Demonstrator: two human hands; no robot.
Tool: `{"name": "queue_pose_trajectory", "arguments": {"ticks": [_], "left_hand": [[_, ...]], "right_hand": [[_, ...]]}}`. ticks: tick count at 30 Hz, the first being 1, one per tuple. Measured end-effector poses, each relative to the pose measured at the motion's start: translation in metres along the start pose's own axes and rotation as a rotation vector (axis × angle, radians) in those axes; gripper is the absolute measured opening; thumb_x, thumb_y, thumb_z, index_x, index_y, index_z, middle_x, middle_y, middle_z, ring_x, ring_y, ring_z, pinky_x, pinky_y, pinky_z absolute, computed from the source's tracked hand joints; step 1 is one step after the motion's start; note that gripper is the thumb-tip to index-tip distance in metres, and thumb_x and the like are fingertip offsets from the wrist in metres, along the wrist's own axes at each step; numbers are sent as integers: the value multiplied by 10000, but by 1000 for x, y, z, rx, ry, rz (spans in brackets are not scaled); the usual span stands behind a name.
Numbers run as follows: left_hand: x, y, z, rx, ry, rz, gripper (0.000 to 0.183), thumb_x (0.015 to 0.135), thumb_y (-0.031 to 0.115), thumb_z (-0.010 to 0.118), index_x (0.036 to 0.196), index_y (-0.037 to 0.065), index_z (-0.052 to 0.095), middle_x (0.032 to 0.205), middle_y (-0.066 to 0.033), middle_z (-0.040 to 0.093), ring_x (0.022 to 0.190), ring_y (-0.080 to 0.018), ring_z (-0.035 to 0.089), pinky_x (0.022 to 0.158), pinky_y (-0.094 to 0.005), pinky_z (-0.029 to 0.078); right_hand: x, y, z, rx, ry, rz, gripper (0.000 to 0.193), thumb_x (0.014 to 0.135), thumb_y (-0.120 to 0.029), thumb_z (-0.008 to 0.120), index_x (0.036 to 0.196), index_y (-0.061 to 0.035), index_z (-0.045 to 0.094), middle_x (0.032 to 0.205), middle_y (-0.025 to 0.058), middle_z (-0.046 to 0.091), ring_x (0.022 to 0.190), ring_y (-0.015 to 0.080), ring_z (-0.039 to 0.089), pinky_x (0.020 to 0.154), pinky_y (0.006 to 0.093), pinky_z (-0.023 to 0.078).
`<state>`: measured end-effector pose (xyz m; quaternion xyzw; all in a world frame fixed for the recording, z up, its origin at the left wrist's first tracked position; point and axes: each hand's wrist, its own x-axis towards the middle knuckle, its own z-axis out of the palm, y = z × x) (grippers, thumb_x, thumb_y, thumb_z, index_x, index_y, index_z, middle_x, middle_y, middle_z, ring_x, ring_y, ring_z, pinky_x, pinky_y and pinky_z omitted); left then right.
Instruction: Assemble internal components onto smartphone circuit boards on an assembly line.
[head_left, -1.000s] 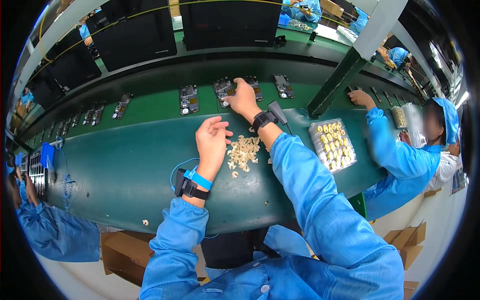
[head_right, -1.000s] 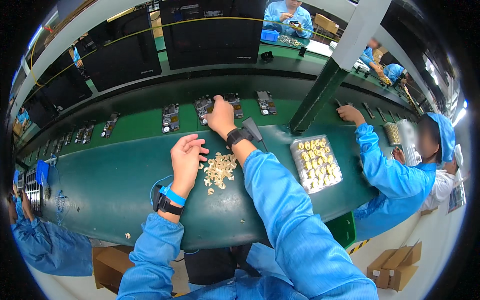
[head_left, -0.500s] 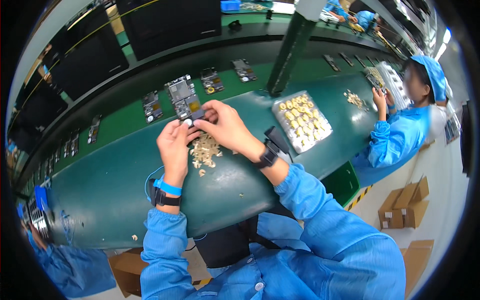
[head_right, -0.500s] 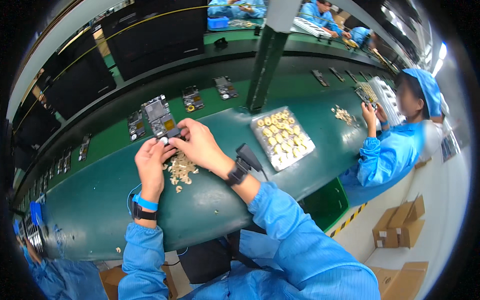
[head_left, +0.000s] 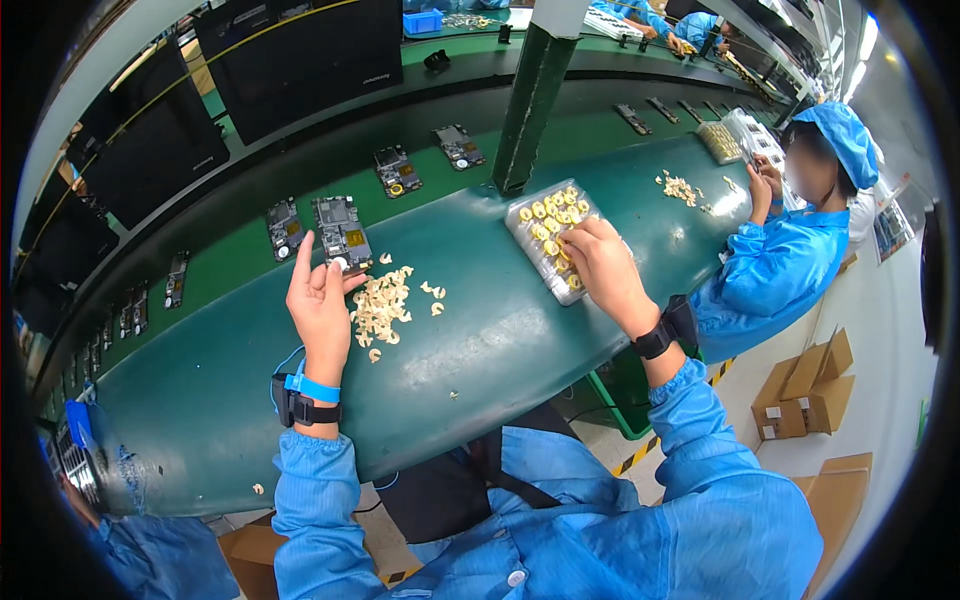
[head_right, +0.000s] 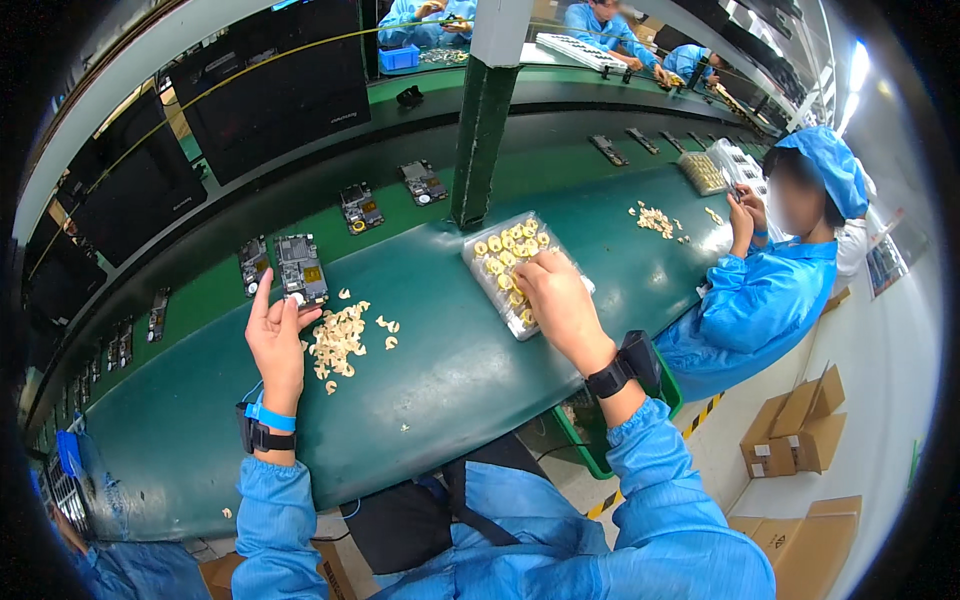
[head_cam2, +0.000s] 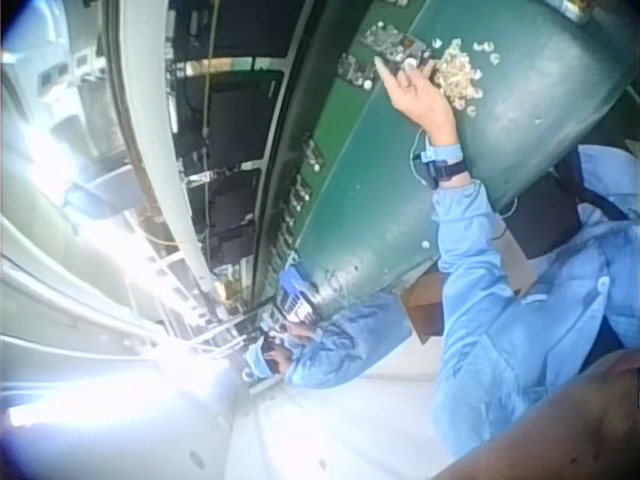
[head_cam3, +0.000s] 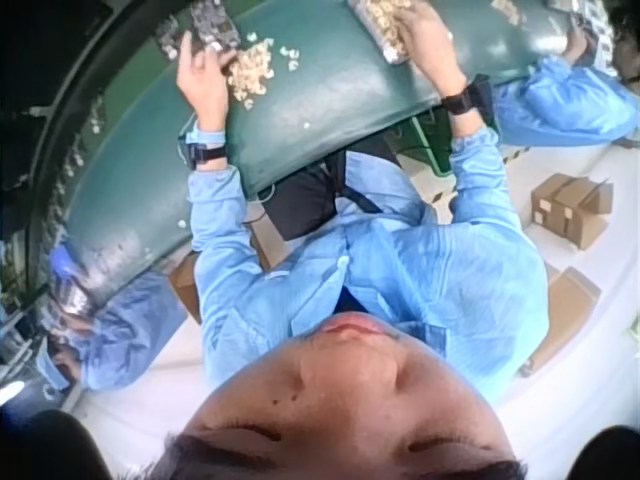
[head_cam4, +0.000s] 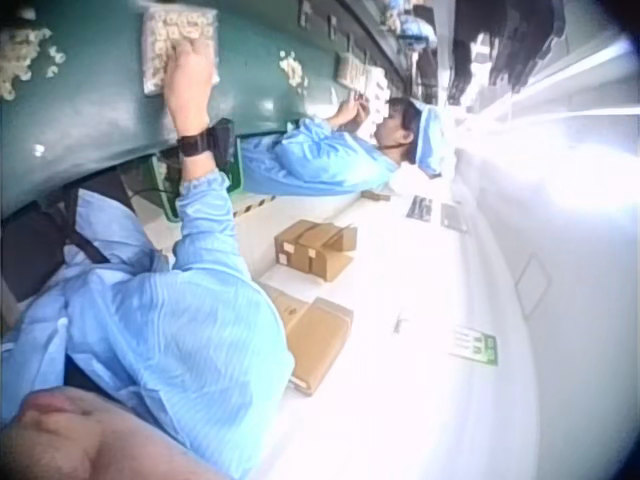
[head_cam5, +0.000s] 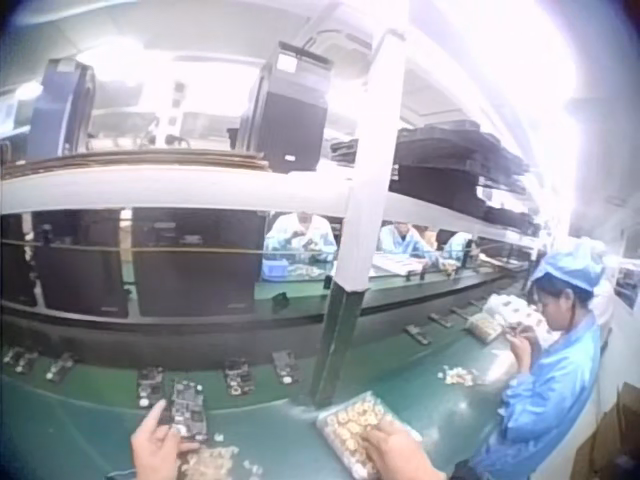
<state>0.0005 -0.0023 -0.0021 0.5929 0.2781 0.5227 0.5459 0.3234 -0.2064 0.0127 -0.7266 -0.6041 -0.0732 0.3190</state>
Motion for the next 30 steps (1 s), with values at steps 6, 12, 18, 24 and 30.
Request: {"name": "queue_pose_trajectory", "arguments": {"ticks": [6,12,18,24,30], "left_hand": [[-4,-7,-1,104,-83,13,219,1073,39,551,1205,-86,674,1104,-110,716,947,-154,709,857,-309,613],[-12,0,-6,318,-160,144,171,1044,53,613,1087,-70,725,1057,-89,742,959,-123,674,880,-273,533],[-10,9,-2,383,-95,93,159,1027,86,673,990,-58,732,902,-29,718,770,-51,624,693,-216,510],[-3,5,-7,59,43,-5,202,1065,109,627,1075,-75,713,969,-57,732,857,-93,683,751,-267,598],[-1,9,-4,34,37,-16,222,1072,116,610,1064,-78,716,987,-82,742,862,-127,713,807,-300,637]], "right_hand": [[20,-13,2,-26,105,-127,210,840,38,637,1045,-5,659,989,182,653,962,395,624,859,459,519],[76,-107,46,332,-154,-448,291,796,90,595,1072,0,610,1015,188,630,1004,405,613,908,476,509],[111,-151,100,473,-202,-600,170,860,34,634,1029,41,646,960,204,655,957,414,638,895,463,519],[111,-162,110,838,-250,-129,147,941,-93,729,1030,24,724,869,137,676,790,208,653,726,349,537],[107,-156,127,826,-157,-217,128,909,-98,751,972,12,742,833,101,666,803,217,631,744,347,519]]}}
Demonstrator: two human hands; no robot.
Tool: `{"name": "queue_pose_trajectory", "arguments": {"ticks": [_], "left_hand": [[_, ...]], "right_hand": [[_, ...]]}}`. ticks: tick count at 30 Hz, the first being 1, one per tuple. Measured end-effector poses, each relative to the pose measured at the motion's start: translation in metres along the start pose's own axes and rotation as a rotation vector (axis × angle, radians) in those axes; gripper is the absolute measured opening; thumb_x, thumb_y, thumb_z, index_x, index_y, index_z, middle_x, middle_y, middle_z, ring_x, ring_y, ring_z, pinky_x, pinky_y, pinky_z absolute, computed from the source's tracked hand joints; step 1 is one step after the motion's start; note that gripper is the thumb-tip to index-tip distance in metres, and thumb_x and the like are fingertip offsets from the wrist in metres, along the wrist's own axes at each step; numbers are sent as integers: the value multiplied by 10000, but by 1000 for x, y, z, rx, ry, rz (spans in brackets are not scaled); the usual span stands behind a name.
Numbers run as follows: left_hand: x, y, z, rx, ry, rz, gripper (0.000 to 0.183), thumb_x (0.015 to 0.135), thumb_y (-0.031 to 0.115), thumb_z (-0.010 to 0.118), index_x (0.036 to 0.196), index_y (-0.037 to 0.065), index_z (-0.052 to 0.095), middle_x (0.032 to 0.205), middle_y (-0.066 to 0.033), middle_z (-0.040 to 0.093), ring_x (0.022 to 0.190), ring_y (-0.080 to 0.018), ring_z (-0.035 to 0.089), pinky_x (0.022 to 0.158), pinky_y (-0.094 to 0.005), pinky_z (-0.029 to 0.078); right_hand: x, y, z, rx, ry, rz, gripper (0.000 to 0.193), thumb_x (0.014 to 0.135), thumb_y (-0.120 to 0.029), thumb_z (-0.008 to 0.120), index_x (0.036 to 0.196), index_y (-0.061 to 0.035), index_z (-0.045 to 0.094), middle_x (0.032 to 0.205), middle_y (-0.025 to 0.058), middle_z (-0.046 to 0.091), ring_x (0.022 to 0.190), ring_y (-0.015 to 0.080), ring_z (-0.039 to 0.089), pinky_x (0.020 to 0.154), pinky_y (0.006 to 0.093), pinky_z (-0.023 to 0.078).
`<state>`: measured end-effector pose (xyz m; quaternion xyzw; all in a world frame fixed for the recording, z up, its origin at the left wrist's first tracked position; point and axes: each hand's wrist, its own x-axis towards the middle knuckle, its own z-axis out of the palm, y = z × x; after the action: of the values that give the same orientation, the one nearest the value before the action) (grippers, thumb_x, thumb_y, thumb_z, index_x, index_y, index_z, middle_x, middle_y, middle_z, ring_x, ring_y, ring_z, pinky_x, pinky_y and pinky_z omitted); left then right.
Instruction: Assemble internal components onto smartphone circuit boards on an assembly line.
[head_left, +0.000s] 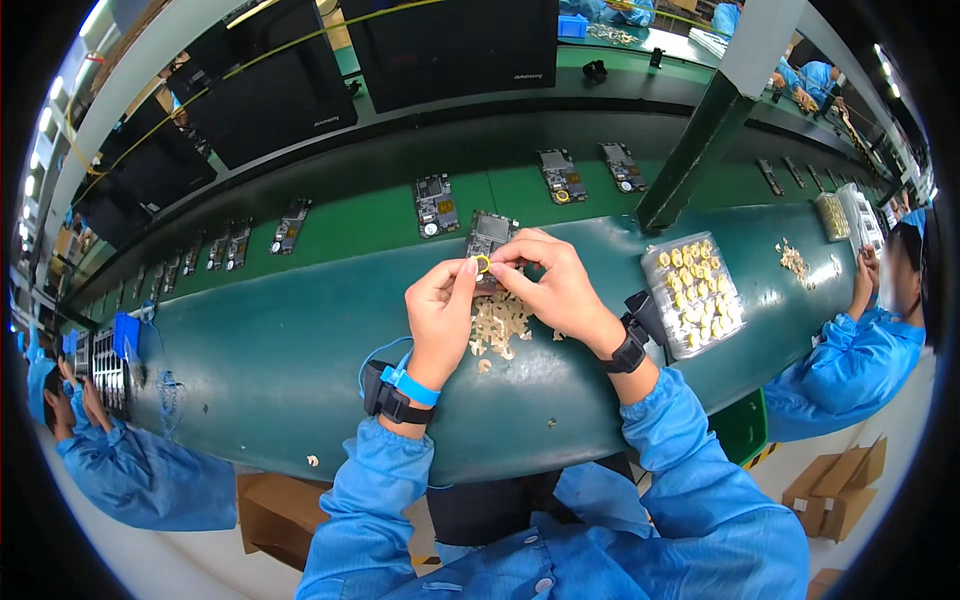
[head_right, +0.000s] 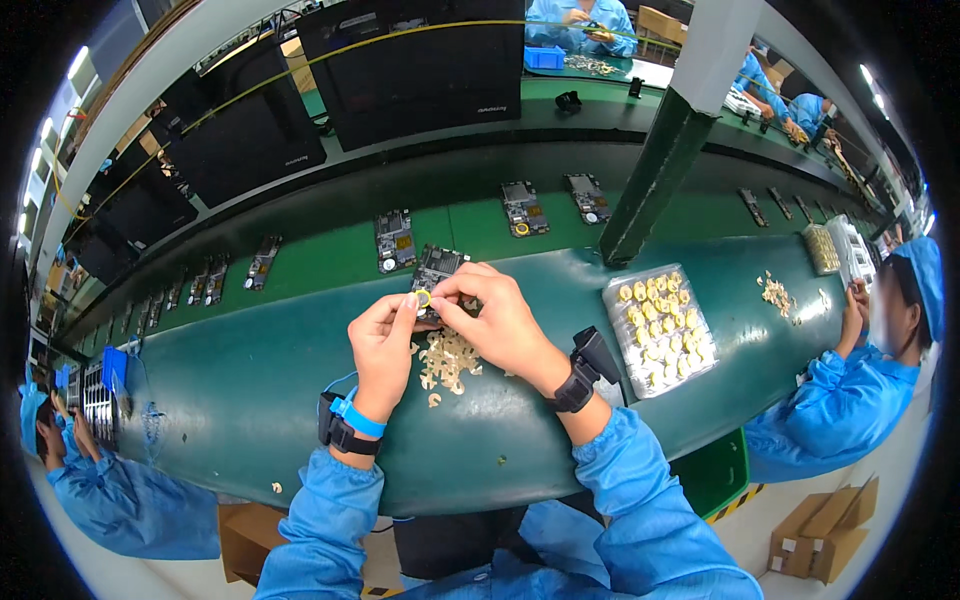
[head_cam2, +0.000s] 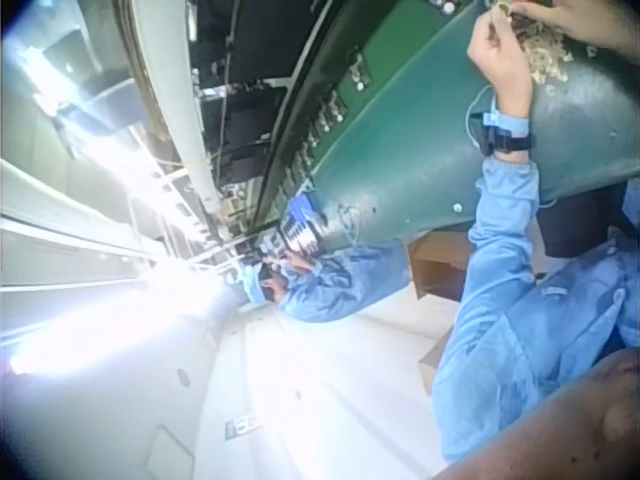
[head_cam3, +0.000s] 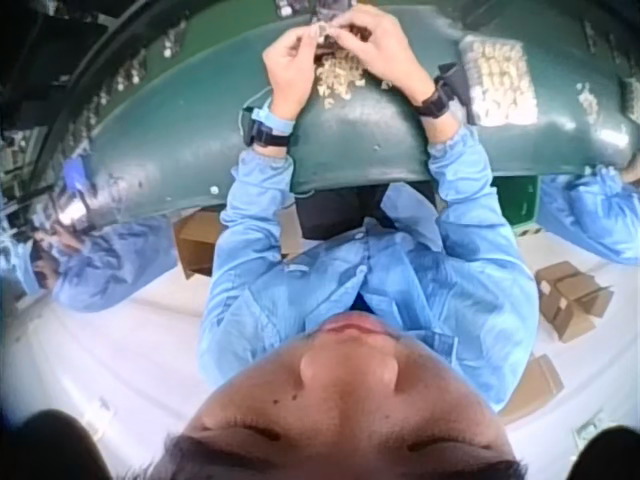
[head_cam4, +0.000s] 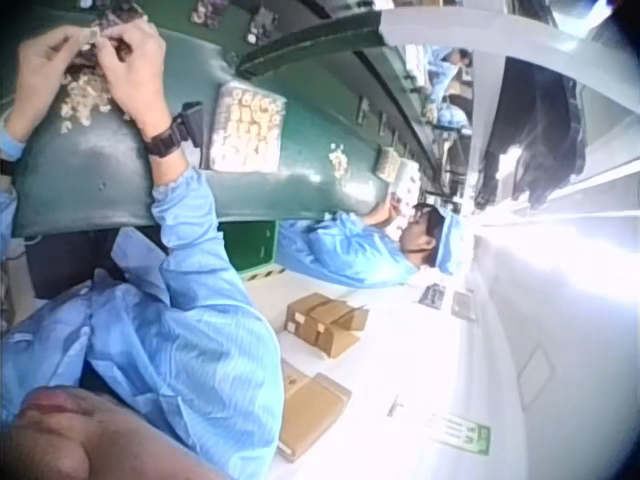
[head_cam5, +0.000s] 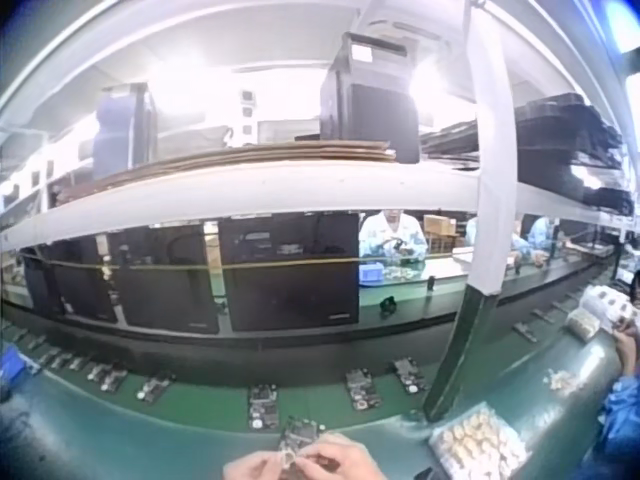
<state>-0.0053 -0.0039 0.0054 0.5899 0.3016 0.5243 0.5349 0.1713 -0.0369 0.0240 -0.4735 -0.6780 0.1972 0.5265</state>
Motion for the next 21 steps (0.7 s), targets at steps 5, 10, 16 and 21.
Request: {"name": "queue_pose_trajectory", "arguments": {"ticks": [5,10,16,21], "left_hand": [[-2,-4,-3,-12,-47,-32,211,1068,105,620,1093,-89,699,1017,-98,741,897,-144,717,826,-305,624],[-3,-2,2,25,1,25,180,1052,77,637,1090,-85,705,1016,-97,743,901,-139,717,835,-301,624],[-4,-3,-4,124,-78,115,187,1047,69,639,1117,-87,715,1052,-93,744,923,-134,711,846,-296,610],[-4,-5,-3,33,-67,10,215,1049,92,637,1125,-94,713,1068,-112,745,928,-150,714,845,-320,617]], "right_hand": [[-4,2,3,106,23,30,111,891,-78,734,950,16,735,833,101,666,826,242,633,769,368,510],[-5,4,7,93,40,-23,88,865,-52,730,913,19,710,834,88,657,817,211,626,758,340,508],[-6,4,8,108,76,-66,101,835,-63,730,891,12,693,818,95,646,817,250,618,762,370,507],[-6,2,4,49,65,-122,87,832,-51,719,879,12,681,810,90,639,814,237,613,759,364,509]]}}
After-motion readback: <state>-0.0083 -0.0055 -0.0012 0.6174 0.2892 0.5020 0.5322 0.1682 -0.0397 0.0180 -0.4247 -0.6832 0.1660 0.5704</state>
